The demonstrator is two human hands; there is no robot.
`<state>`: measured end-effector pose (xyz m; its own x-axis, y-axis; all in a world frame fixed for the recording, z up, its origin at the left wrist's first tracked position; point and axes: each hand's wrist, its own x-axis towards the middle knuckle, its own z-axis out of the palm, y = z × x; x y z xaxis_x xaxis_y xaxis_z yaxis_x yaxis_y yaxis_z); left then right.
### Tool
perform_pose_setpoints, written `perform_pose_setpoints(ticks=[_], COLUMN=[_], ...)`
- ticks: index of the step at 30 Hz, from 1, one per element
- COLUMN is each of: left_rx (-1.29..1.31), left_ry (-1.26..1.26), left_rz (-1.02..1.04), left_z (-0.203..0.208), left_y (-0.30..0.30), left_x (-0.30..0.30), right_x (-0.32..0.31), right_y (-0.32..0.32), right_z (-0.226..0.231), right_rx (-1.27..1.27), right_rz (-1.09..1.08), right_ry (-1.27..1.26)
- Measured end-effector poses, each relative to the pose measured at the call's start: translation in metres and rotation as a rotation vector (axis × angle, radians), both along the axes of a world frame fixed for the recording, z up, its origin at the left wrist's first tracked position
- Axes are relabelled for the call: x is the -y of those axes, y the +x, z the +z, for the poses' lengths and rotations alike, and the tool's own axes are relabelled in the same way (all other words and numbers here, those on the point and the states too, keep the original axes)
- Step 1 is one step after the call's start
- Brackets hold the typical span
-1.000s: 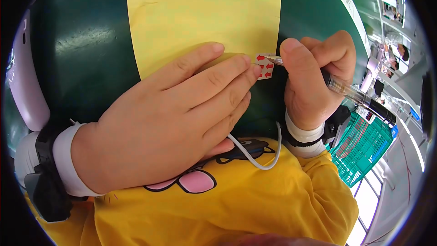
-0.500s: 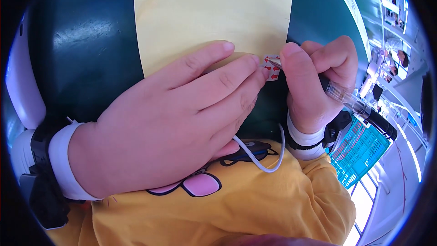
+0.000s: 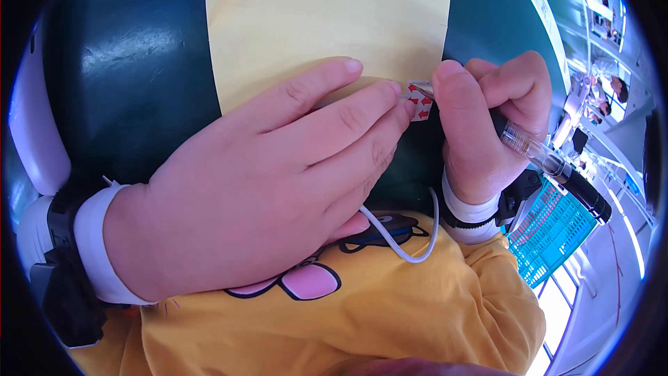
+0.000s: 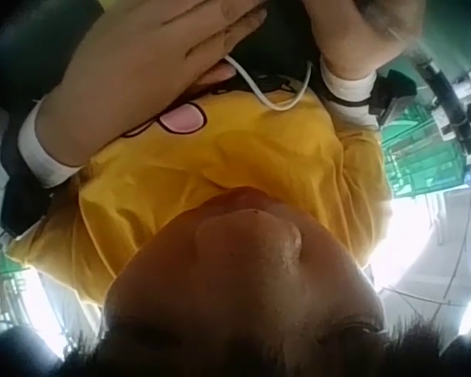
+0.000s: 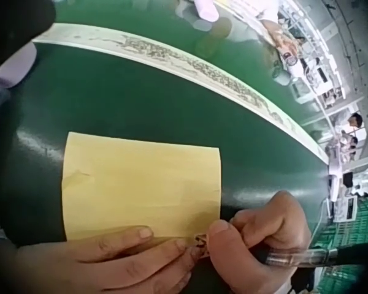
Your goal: The person writes on a sticker with a pen, picks up a handheld fan, and presses its buttons. After placing the fan in a basket, they pick up more handheld fans one at a time, pressing their buttons and setting them down on the table.
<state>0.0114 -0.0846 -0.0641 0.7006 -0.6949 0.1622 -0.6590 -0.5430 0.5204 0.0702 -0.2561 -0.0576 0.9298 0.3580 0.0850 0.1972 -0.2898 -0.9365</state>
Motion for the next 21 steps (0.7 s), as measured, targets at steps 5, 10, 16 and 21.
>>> perform_pose_setpoints(ticks=[5,10,16,21], left_rx=[-0.009,-0.024,-0.018,-0.039], left_ry=[-0.003,-0.028,-0.030,-0.065], left_rz=[0.004,0.024,0.029,0.044], left_z=[-0.0007,-0.0012,0.0000,-0.0002], left_y=[-0.0006,-0.0021,-0.0047,-0.0069], left_x=[0.0003,0.0008,-0.0018,-0.0014], right_x=[0.0077,0.0006,0.0044,-0.0019], right_y=[0.0055,0.0003,0.0018,-0.0030], right_z=[-0.0013,0.0004,-0.0003,0.0017], right_rx=[0.097,-0.062,0.039,-0.041], right_rz=[0.148,-0.003,0.095,0.022], right_ry=[-0.102,0.039,-0.055,0.034])
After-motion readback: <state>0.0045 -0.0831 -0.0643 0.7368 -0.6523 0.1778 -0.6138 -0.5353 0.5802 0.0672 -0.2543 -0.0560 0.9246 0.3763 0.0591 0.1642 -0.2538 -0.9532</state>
